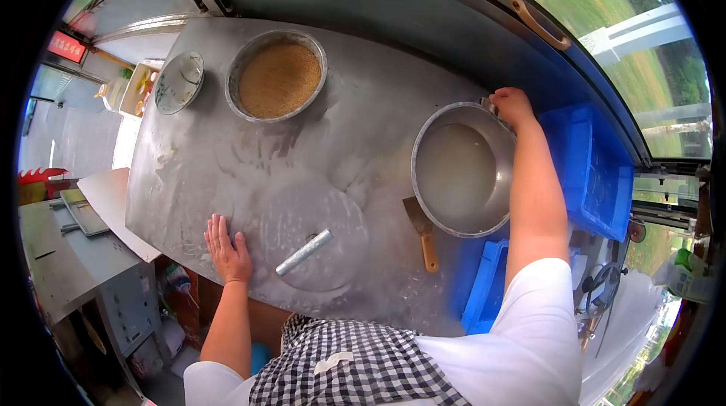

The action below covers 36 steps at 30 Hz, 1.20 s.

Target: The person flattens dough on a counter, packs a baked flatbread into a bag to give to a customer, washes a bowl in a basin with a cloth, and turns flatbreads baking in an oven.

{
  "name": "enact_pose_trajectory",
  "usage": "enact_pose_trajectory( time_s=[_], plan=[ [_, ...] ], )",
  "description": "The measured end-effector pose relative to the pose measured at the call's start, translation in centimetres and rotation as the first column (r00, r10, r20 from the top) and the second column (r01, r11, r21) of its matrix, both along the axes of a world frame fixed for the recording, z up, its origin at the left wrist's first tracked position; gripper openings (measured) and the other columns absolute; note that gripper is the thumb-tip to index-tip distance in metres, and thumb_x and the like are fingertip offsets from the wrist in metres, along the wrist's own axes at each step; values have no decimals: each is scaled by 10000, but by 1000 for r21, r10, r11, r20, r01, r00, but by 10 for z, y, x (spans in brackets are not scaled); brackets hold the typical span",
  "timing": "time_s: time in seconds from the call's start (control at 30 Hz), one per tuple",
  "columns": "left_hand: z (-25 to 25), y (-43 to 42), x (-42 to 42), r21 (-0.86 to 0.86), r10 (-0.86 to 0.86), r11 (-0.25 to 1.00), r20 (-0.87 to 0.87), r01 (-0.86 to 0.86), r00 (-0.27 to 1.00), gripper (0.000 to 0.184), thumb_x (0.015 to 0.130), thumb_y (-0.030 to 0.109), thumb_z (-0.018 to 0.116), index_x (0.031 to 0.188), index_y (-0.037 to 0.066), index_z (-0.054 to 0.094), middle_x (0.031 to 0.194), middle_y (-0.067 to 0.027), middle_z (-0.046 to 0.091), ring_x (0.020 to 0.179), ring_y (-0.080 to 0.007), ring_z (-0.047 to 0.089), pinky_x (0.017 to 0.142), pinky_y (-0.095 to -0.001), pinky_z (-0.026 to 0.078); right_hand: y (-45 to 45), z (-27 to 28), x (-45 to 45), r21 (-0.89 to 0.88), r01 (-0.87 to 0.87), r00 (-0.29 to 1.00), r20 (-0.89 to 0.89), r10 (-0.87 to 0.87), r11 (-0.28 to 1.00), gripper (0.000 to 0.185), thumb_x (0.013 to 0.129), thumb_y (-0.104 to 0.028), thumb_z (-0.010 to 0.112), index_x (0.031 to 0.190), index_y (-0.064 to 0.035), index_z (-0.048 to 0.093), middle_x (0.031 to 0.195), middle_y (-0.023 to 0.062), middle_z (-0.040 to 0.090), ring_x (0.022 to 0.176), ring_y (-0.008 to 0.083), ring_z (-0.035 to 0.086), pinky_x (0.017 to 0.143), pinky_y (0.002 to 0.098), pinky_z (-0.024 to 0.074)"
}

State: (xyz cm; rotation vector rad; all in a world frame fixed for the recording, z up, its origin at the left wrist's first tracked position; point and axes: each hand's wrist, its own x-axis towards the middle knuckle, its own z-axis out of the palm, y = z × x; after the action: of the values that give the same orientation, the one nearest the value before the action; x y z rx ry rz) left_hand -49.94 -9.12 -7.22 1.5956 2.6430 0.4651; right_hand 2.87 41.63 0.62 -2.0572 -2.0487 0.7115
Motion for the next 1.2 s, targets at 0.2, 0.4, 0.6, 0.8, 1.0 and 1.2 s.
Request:
enact_pose_trajectory(
  time_s=[0.2,0.4,0.6,0.8,1.0,1.2],
  plan=[
    [0,1,0,-16,2,1000,-31,-2,1000,543,982,255,528,1475,43,440,1561,-150,409,1479,-345,324,1224,-510,202,53,-65,20,-320,-504,516,633,577,802,355,780,-300,775,956,6,760,1031,162,746,1011,319,708,885,384,541],
    [9,7,4,-28,6,1000,-15,-6,1000,551,965,234,549,1468,37,445,1555,-151,415,1474,-350,330,1223,-511,205,24,9,-29,-164,-103,995,-27,100,981,139,843,-155,751,812,-28,705,751,53,680,707,141,611,682,306,501],
    [7,7,2,-18,-4,1000,-10,4,1000,557,957,233,556,1469,42,447,1554,-151,416,1473,-347,333,1226,-511,202,16,61,-112,-213,-248,904,-401,147,945,235,878,-201,742,1037,-32,706,920,31,695,802,111,624,713,272,495],
    [8,5,1,-23,2,1000,-22,-2,1000,549,963,226,556,1470,45,450,1555,-155,416,1474,-342,334,1230,-503,191,2,58,-173,-219,-260,808,-583,88,941,369,920,-217,711,1245,-47,673,1052,43,698,926,110,639,832,261,512],
    [10,6,1,-17,7,1000,-8,-7,1000,560,956,235,563,1472,51,450,1553,-152,420,1472,-343,338,1228,-500,198,23,-5,-153,-84,-383,919,64,388,920,549,848,-279,757,1330,-53,622,1269,181,669,1204,314,628,1016,393,493],
    [8,5,0,-23,2,1000,-24,-3,1000,571,946,235,574,1473,54,449,1553,-151,420,1472,-345,337,1225,-500,208,6,-13,-174,-78,-473,828,302,473,878,530,843,-330,748,1332,-161,637,1259,108,676,1187,302,628,1005,421,499]
  ],
)
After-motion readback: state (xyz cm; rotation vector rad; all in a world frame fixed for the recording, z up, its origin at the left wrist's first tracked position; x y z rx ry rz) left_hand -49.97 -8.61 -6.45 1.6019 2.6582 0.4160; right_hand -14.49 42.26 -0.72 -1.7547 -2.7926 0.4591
